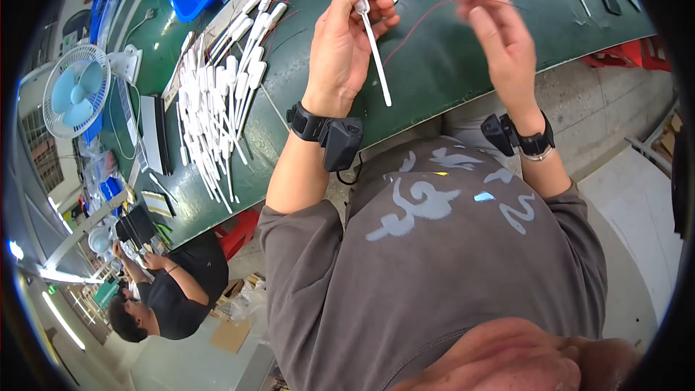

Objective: The person picks up a white plastic part and a wire, inserts the wire into the part, and then presses a second white plastic part onto the first to enclose the wire.

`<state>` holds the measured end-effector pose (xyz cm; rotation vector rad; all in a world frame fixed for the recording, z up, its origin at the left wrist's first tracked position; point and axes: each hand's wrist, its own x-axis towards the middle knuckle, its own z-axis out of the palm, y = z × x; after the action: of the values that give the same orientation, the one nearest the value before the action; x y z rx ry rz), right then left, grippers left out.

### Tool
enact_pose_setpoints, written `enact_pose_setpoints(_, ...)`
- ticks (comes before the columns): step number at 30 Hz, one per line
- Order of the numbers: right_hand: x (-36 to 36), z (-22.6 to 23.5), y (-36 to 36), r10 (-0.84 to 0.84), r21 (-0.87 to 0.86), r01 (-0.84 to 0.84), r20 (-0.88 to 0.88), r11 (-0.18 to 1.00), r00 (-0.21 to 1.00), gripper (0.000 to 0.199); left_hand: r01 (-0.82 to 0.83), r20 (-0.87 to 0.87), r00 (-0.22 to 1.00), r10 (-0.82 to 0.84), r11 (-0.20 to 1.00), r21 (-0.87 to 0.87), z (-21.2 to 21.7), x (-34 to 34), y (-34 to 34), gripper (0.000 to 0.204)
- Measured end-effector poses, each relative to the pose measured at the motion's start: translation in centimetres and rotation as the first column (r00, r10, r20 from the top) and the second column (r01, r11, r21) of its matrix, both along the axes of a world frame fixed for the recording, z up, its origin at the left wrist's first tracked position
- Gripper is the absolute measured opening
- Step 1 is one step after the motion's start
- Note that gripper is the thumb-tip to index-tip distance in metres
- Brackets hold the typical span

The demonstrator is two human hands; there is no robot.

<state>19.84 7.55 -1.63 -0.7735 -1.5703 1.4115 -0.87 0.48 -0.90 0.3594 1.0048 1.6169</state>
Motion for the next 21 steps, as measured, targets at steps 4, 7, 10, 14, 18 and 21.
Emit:
enact_pose_setpoints(4,0.6,0.4,0.0,-0.27,0.308,0.25,0.024,0.918,0.963,0.044,-0.009,-0.086,0.996,0.01,1.0,0.012,0.6,-0.4,-0.3,0.035)
enact_pose_setpoints(7,0.7,0.8,0.1,-0.525,0.577,0.45,-0.044,0.681,0.85,0.052,-0.013,-0.114,0.993,0.016,1.0,0.025,0.8,-0.4,-0.1,0.035)
enact_pose_setpoints(10,0.9,2.6,0.0,-0.367,0.741,0.313,-0.097,0.593,0.925,0.045,-0.011,-0.137,0.99,0.015,1.0,0.026,1.0,-0.3,-0.4,0.035)
enact_pose_setpoints(14,-1.9,3.6,-2.8,0.327,-0.057,-0.322,0.164,0.945,0.931,0.034,0.029,-0.162,0.987,-0.023,0.999,0.035,0.9,0.5,-0.4,0.035)
enact_pose_setpoints(18,-3.0,1.6,-3.0,0.327,-0.047,-0.328,0.278,0.944,0.903,0.029,0.043,-0.194,0.98,-0.031,0.997,0.057,1.1,1.0,-0.3,0.034)
enact_pose_setpoints(21,-2.8,1.4,-2.5,0.325,0.035,-0.364,0.381,0.931,0.866,0.027,0.037,-0.207,0.978,-0.02,0.996,0.081,1.0,1.1,-0.4,0.034)
